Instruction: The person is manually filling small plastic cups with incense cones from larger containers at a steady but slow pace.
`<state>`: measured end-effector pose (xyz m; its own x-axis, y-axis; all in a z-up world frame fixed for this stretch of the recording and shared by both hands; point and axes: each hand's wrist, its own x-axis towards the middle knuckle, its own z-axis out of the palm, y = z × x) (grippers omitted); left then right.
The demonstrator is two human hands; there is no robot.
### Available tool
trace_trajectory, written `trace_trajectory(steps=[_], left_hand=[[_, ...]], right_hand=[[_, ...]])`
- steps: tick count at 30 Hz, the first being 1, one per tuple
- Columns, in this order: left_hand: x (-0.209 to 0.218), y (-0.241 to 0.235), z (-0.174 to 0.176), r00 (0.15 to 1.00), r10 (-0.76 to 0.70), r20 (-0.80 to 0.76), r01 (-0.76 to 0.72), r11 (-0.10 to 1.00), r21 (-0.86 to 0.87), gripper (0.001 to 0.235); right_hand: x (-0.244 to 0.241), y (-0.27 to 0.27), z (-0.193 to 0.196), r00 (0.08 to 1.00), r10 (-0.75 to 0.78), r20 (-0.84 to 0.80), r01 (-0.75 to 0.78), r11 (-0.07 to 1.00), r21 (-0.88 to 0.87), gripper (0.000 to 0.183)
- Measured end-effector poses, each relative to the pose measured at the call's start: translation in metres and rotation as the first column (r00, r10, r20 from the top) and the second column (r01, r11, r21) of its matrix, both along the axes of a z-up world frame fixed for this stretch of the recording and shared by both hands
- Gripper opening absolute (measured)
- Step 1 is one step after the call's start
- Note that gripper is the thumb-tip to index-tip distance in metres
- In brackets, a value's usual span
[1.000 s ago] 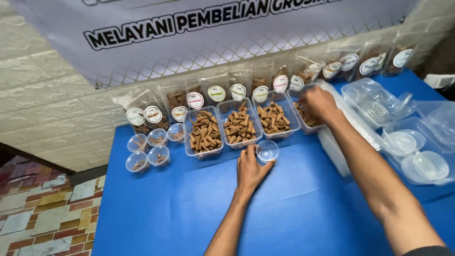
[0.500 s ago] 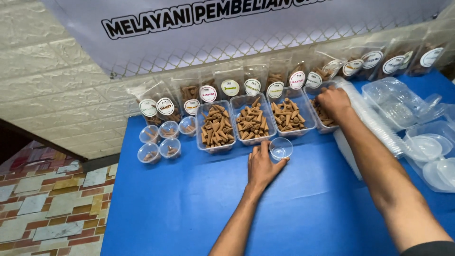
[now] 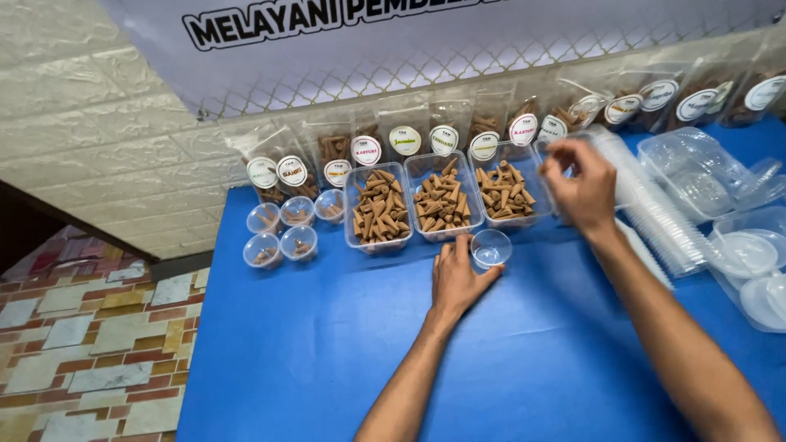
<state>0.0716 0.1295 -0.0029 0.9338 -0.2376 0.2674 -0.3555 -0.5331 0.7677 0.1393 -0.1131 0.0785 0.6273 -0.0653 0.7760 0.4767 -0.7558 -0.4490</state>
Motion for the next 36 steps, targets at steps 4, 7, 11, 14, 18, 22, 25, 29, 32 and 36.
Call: trace_trajectory(steps=[4, 7, 11, 14, 18, 22, 25, 29, 32, 36], left_hand=[[0.002, -0.003, -0.009, 1.000, 0.005, 0.004, -0.005, 1.000, 0.007, 0.063], [0.002, -0.005, -0.019, 0.997, 0.022, 0.079, -0.022, 1.000, 0.000, 0.059], [0.008, -0.007, -0.025, 0.992, 0.047, 0.116, -0.053, 0.997, 0.049, 0.061], [0.010, -0.007, -0.025, 0.993, 0.041, 0.109, -0.048, 0.997, 0.061, 0.062], [0.009, -0.008, -0.024, 0.995, 0.032, 0.092, -0.038, 0.997, 0.063, 0.060], [0.008, -0.007, -0.023, 0.996, 0.031, 0.089, -0.037, 0.997, 0.068, 0.061], [0.008, -0.007, -0.024, 0.997, 0.028, 0.070, -0.033, 0.997, 0.064, 0.062], [0.007, -0.007, -0.025, 0.996, 0.042, 0.074, -0.046, 0.997, 0.061, 0.060], [0.006, -0.007, -0.023, 0.996, 0.044, 0.078, -0.048, 0.997, 0.054, 0.059], [0.004, -0.006, -0.018, 0.995, 0.044, 0.087, -0.048, 0.997, 0.054, 0.057]], right_hand=[[-0.050, 0.047, -0.027, 0.975, 0.203, -0.094, -0.204, 0.979, 0.005, 0.025], [-0.062, 0.060, -0.051, 0.948, 0.251, -0.195, -0.284, 0.945, -0.164, 0.020], [-0.049, 0.058, -0.079, 0.935, 0.101, -0.340, -0.199, 0.942, -0.269, 0.019], [-0.047, 0.063, -0.081, 0.937, -0.006, -0.350, -0.121, 0.933, -0.340, 0.018], [-0.048, 0.069, -0.080, 0.938, -0.125, -0.322, -0.029, 0.900, -0.435, 0.020], [-0.050, 0.070, -0.082, 0.929, -0.154, -0.336, -0.016, 0.892, -0.452, 0.022], [-0.050, 0.071, -0.085, 0.921, -0.217, -0.323, 0.020, 0.856, -0.517, 0.018], [-0.052, 0.072, -0.082, 0.913, -0.235, -0.333, 0.023, 0.847, -0.532, 0.017], [-0.051, 0.075, -0.081, 0.914, -0.244, -0.325, 0.034, 0.843, -0.538, 0.017], [-0.053, 0.077, -0.078, 0.918, -0.244, -0.311, 0.040, 0.840, -0.542, 0.016]])
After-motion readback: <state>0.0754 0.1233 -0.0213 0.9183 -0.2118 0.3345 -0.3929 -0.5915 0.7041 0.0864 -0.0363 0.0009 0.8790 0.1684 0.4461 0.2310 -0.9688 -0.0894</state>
